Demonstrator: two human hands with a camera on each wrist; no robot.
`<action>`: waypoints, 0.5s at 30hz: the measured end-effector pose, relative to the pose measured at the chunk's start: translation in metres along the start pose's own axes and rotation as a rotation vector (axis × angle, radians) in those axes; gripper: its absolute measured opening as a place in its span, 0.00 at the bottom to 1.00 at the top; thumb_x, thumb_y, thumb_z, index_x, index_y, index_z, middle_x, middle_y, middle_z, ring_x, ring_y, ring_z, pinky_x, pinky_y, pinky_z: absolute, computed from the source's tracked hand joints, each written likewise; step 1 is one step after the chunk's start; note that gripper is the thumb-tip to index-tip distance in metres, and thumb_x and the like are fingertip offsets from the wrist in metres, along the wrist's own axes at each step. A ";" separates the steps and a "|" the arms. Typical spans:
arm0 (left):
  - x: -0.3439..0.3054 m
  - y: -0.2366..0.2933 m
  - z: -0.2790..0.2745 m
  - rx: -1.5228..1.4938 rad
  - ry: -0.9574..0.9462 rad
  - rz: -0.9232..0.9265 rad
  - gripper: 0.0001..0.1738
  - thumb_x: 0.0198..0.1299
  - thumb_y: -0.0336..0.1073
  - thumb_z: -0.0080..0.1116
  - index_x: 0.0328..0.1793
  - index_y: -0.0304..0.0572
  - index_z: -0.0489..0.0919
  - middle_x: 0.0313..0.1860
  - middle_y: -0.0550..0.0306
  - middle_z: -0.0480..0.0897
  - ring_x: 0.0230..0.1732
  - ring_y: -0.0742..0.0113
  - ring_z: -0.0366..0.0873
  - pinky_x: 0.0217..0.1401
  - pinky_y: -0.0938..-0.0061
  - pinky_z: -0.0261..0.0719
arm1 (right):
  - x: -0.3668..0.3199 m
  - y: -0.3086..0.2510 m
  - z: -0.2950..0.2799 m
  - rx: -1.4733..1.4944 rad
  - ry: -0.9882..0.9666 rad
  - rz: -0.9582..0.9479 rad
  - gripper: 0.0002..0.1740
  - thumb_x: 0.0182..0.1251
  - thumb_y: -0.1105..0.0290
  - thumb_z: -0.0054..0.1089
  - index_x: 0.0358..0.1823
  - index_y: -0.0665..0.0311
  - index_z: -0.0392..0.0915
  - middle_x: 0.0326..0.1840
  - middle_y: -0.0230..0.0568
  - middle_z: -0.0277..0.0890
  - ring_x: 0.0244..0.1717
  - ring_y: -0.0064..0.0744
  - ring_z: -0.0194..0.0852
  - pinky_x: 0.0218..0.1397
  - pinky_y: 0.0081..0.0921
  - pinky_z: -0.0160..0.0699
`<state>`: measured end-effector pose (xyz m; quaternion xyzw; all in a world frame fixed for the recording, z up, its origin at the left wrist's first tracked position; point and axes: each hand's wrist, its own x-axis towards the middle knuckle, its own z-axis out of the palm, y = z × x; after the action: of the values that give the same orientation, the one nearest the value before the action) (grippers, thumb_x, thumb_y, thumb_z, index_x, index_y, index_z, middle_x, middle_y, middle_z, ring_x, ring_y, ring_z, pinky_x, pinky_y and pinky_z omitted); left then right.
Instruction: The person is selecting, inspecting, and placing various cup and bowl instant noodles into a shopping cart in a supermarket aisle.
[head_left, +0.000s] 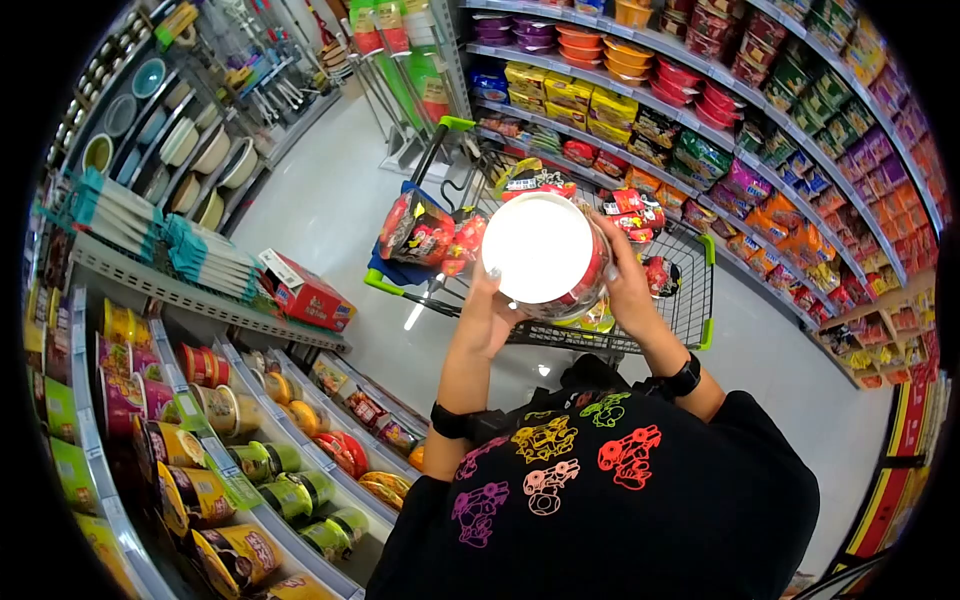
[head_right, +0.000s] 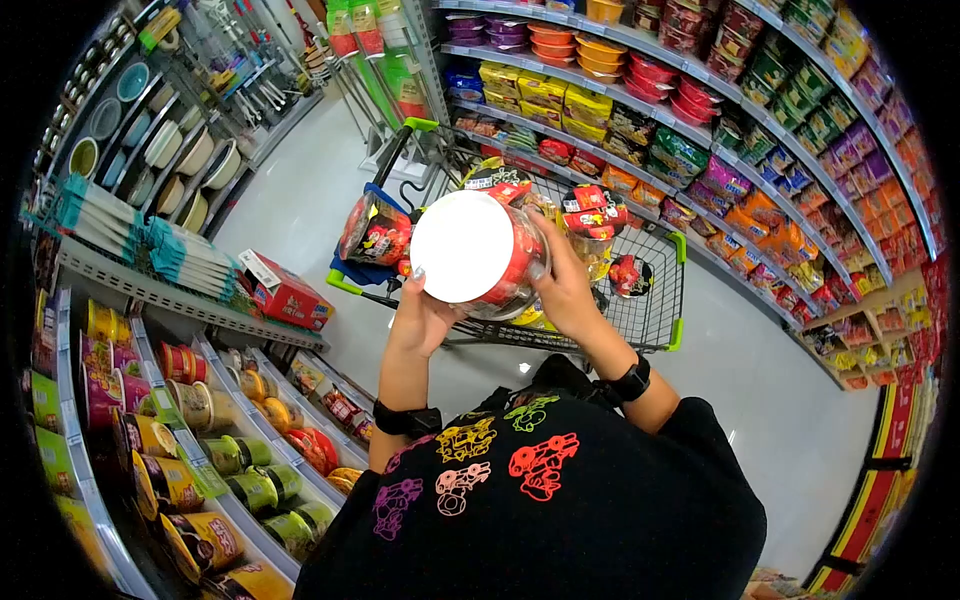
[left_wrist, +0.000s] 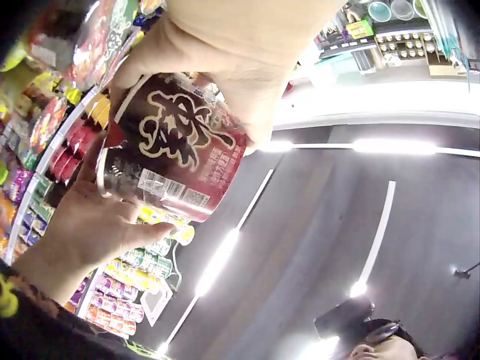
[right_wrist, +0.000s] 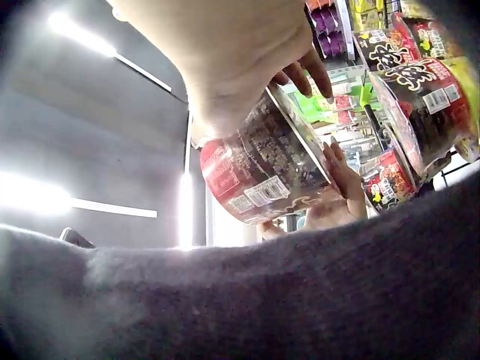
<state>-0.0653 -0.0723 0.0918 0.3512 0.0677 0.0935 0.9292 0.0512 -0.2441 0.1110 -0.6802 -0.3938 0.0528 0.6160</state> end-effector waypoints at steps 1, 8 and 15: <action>-0.001 0.001 0.000 -0.016 0.022 0.022 0.41 0.57 0.48 0.53 0.73 0.53 0.48 0.64 0.52 0.63 0.61 0.57 0.68 0.50 0.58 0.78 | 0.000 0.001 0.002 -0.021 -0.032 -0.036 0.39 0.60 0.53 0.55 0.67 0.67 0.55 0.68 0.54 0.56 0.69 0.49 0.53 0.70 0.36 0.51; -0.003 0.005 0.005 0.198 0.125 0.120 0.42 0.58 0.52 0.53 0.73 0.55 0.46 0.65 0.52 0.61 0.59 0.58 0.68 0.48 0.61 0.78 | 0.017 -0.009 0.020 -0.303 -0.117 -0.189 0.66 0.30 0.51 0.77 0.70 0.66 0.45 0.72 0.54 0.44 0.73 0.53 0.41 0.73 0.44 0.42; 0.007 0.002 -0.016 0.341 0.148 0.197 0.40 0.60 0.48 0.54 0.73 0.44 0.48 0.68 0.50 0.58 0.68 0.58 0.57 0.65 0.67 0.62 | 0.039 -0.006 0.040 -0.157 -0.088 -0.220 0.68 0.26 0.61 0.81 0.70 0.66 0.43 0.68 0.53 0.52 0.68 0.49 0.54 0.69 0.40 0.53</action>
<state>-0.0618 -0.0589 0.0803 0.5006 0.1162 0.1967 0.8350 0.0525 -0.1895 0.1229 -0.6759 -0.4957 -0.0161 0.5451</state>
